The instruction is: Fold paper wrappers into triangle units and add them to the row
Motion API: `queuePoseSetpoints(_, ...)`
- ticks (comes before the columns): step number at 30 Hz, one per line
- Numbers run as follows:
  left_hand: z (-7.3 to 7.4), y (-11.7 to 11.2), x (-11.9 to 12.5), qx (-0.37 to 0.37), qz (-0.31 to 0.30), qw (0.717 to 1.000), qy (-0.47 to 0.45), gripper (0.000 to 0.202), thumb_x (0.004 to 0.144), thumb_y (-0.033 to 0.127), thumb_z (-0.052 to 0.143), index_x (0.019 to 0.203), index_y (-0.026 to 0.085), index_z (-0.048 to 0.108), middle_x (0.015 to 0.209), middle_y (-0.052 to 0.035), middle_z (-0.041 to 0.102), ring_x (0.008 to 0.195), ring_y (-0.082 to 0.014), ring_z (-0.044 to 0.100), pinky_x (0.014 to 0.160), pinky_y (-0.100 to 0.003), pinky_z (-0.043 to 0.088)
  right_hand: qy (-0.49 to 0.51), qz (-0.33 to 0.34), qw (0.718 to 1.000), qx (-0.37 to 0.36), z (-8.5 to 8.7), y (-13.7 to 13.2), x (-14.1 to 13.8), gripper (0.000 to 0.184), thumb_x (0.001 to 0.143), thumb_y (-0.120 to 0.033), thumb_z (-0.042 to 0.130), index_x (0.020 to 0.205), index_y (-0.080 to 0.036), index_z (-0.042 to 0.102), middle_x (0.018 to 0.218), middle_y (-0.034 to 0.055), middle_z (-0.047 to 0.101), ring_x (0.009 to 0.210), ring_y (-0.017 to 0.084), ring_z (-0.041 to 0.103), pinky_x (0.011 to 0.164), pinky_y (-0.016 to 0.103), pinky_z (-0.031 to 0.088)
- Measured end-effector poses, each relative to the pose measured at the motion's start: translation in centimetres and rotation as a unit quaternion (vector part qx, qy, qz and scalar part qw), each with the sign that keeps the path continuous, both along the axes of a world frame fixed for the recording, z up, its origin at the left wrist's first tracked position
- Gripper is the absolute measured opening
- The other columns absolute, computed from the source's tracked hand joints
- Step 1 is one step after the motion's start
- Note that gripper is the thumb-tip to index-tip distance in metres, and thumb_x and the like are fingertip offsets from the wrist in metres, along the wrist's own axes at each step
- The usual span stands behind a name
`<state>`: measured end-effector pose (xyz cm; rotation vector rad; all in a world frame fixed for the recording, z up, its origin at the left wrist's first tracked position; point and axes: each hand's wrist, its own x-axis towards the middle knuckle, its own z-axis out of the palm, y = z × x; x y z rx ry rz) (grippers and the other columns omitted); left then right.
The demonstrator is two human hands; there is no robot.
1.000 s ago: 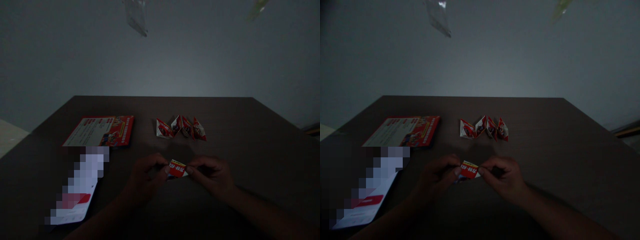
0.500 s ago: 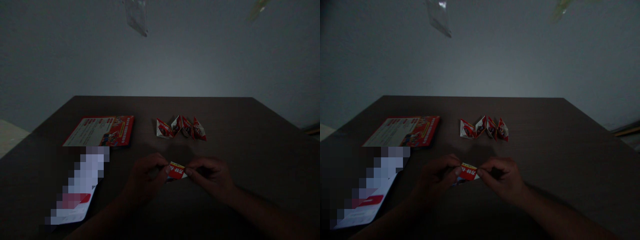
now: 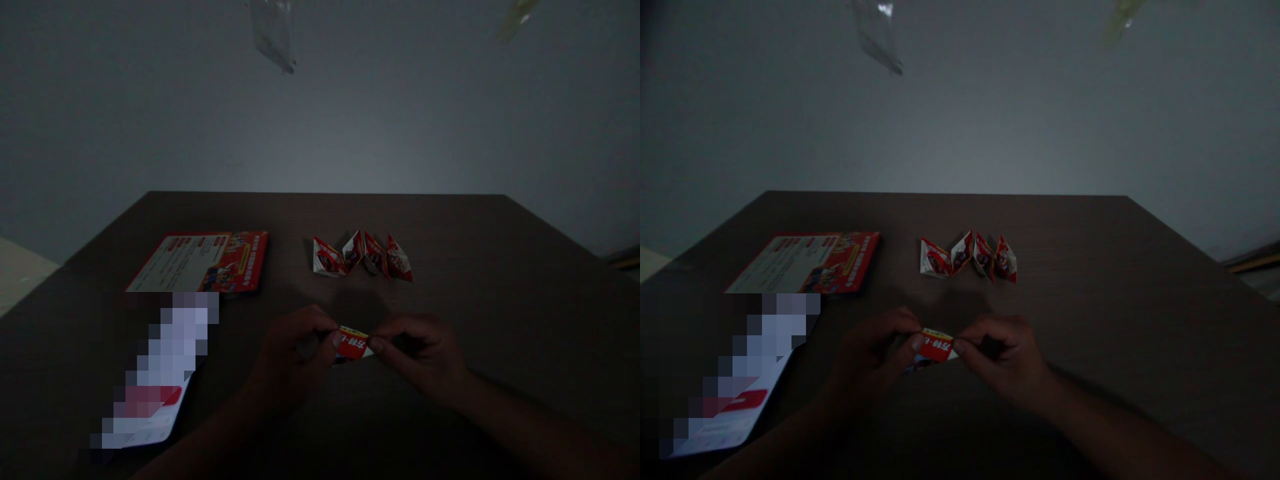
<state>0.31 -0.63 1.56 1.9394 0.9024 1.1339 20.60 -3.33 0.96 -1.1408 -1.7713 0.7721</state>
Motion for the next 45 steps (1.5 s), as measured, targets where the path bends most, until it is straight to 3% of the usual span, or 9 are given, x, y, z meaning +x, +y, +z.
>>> queuePoseSetpoints(4,-0.3,0.09,-0.02,-0.004,-0.009,1.0,0.011,0.007,0.078,0.009,0.059,0.081,0.014,0.063,0.072,0.0002,0.063,0.064,-0.0096,0.059,0.058,-0.018,0.045,0.007,-0.005,1.0,0.001,-0.07,0.01,-0.02,0.013,0.079,-0.019,0.062,0.069,-0.012,0.066,0.059,0.0052,0.065,0.05,0.013,0.057,0.046,0.022,0.043)
queuePoseSetpoints(9,-0.01,0.08,-0.05,0.027,-0.027,0.999,0.01,0.009,0.079,0.007,0.059,0.075,0.013,0.064,0.065,0.0006,0.062,0.058,-0.008,0.057,0.055,-0.017,0.042,0.006,0.011,1.0,0.003,-0.15,0.09,-0.02,0.011,0.079,-0.018,0.062,0.07,-0.012,0.066,0.059,0.0054,0.066,0.051,0.013,0.059,0.047,0.023,0.043)
queuePoseSetpoints(16,0.15,0.01,-0.02,-0.007,-0.033,0.999,0.013,0.009,0.08,0.013,0.056,0.074,0.012,0.063,0.064,-0.0016,0.06,0.054,-0.0101,0.054,0.05,-0.02,0.04,-0.001,0.025,1.0,0.007,-0.07,0.22,-0.04,0.012,0.08,-0.017,0.062,0.07,-0.012,0.066,0.059,0.0052,0.066,0.051,0.013,0.058,0.047,0.023,0.042)
queuePoseSetpoints(22,0.41,0.02,0.11,0.013,-0.046,0.999,-0.009,0.013,0.078,0.007,0.053,0.07,0.012,0.061,0.063,-0.0026,0.06,0.056,-0.0107,0.055,0.051,-0.02,0.041,0.015,0.048,0.999,0.008,0.24,0.13,-0.27,0.01,0.079,-0.016,0.061,0.071,-0.012,0.066,0.06,0.0051,0.066,0.052,0.012,0.059,0.048,0.021,0.044)
queuePoseSetpoints(34,0.18,0.15,0.0,-0.057,-0.044,0.996,0.051,0.016,0.083,0.018,0.051,0.073,0.013,0.062,0.065,-0.0019,0.06,0.057,-0.0109,0.055,0.052,-0.021,0.04,-0.002,0.029,1.0,-0.01,0.29,0.13,-0.23,0.013,0.08,-0.018,0.061,0.07,-0.012,0.066,0.059,0.0049,0.065,0.051,0.012,0.057,0.047,0.022,0.042)
queuePoseSetpoints(45,-0.06,0.2,-0.06,-0.025,-0.04,0.996,0.081,0.013,0.082,0.015,0.055,0.075,0.016,0.067,0.062,0.0006,0.065,0.055,-0.0101,0.057,0.052,-0.018,0.04,-0.004,0.024,1.0,-0.015,0.06,0.21,-0.2,0.014,0.08,-0.019,0.06,0.07,-0.012,0.066,0.063,0.0063,0.068,0.054,0.013,0.06,0.049,0.023,0.044)
